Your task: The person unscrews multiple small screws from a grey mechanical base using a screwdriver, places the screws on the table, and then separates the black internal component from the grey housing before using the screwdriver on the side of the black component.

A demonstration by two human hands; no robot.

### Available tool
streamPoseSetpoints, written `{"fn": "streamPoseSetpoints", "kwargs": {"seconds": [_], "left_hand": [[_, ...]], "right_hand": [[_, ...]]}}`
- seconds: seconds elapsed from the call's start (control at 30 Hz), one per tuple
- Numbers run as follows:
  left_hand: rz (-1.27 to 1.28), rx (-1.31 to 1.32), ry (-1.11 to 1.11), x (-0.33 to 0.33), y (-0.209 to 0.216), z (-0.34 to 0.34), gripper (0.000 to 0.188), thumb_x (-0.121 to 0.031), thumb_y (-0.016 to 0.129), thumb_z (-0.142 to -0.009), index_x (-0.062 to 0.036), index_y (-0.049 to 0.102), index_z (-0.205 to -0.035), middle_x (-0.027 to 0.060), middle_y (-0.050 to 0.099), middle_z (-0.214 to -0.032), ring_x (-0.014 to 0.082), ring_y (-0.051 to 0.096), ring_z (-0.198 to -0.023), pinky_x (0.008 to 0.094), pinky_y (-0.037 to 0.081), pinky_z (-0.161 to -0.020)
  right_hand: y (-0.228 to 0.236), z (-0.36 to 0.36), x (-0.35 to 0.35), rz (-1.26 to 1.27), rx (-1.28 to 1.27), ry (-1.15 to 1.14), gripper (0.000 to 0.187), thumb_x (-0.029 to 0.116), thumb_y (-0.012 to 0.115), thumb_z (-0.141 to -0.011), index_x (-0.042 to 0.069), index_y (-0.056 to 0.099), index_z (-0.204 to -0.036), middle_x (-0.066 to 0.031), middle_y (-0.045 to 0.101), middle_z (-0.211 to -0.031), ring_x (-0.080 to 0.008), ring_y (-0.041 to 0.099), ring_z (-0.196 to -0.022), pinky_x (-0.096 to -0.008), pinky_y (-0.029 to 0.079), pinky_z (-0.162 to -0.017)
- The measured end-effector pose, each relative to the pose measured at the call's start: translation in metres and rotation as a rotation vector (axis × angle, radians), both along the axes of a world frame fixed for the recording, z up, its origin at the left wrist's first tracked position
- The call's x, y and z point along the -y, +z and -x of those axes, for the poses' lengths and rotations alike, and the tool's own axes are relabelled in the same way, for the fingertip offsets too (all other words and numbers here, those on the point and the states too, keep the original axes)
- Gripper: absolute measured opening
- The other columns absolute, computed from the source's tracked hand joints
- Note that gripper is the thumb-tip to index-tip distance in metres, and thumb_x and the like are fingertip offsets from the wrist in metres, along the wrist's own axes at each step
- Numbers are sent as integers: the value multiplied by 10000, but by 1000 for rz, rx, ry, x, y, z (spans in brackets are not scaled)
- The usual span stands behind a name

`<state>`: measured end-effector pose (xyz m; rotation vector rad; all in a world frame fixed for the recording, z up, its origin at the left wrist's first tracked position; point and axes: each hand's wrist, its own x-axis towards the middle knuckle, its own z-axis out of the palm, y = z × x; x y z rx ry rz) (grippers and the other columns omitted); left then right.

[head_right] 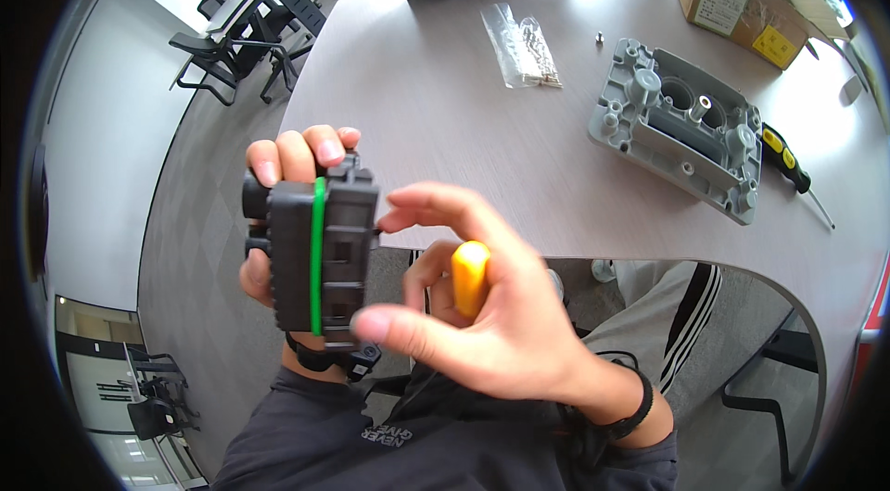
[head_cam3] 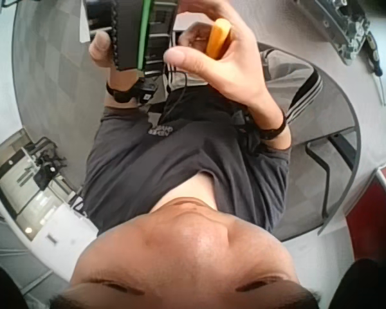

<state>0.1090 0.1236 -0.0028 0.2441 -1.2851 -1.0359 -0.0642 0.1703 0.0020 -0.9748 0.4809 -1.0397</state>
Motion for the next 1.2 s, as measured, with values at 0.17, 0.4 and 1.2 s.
{"fn": "streamPoseSetpoints", "kwargs": {"seconds": [0.17,0.4,1.2], "left_hand": [[206,-126,-56,3,-18,8,839,-609,797,-554,-132,384,-1108,132,472,-1175,368,288,-1309,471,179,-1107],[-145,349,-127,-22,6,-22,931,-365,881,-560,29,421,-1267,209,407,-1272,293,463,-1193,384,403,-986],[-65,229,25,-31,-20,-4,504,-53,701,-570,-68,456,-1010,212,375,-1292,277,506,-1137,363,454,-926]], "right_hand": [[-13,-11,-2,54,39,39,855,220,823,-686,6,336,-1355,-133,341,-1294,-151,546,-938,-239,429,-714],[-10,24,3,536,-369,-326,787,159,844,-566,-16,488,-1246,-135,380,-1303,-92,520,-781,-258,442,-765],[-16,8,-5,753,-624,-541,718,44,824,-504,-10,541,-1162,-164,369,-1261,-234,551,-1017,-316,486,-821]]}}
